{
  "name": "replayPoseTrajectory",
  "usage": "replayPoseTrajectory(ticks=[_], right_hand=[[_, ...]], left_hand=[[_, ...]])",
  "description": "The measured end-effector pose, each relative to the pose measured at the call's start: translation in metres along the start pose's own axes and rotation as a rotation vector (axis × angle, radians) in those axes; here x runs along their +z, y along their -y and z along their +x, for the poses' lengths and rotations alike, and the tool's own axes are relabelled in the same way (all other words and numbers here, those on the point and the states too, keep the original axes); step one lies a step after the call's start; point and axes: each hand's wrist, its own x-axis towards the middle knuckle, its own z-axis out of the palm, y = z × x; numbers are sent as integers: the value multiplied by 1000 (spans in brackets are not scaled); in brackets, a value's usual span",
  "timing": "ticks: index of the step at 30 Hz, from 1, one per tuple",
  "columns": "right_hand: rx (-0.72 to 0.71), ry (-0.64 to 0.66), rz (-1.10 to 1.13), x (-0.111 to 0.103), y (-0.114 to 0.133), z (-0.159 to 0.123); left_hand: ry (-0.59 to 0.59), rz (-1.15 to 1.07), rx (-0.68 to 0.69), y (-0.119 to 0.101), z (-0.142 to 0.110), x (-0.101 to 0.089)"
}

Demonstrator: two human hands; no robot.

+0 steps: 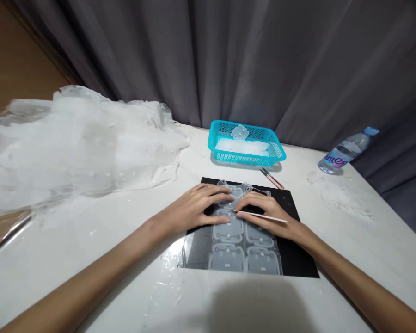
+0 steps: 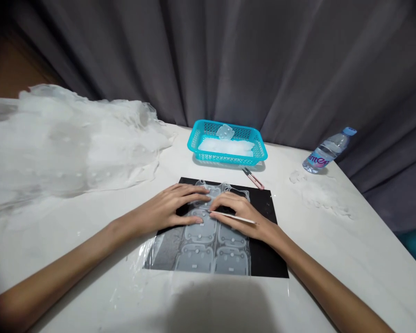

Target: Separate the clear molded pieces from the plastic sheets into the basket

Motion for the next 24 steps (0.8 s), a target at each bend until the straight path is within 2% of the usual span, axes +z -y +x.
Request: replayPoseTrajectory(ticks=[7,17,24], right_hand=[[-36,18,-106,-1,0,0],[-166,8,-244,3,1,2],[-151,86,-444,-6,18,0]], left_hand=[[-23,22,-13,1,3,4],[-18,28,-8,2,5,3],[-29,10,-7,4,3,5]])
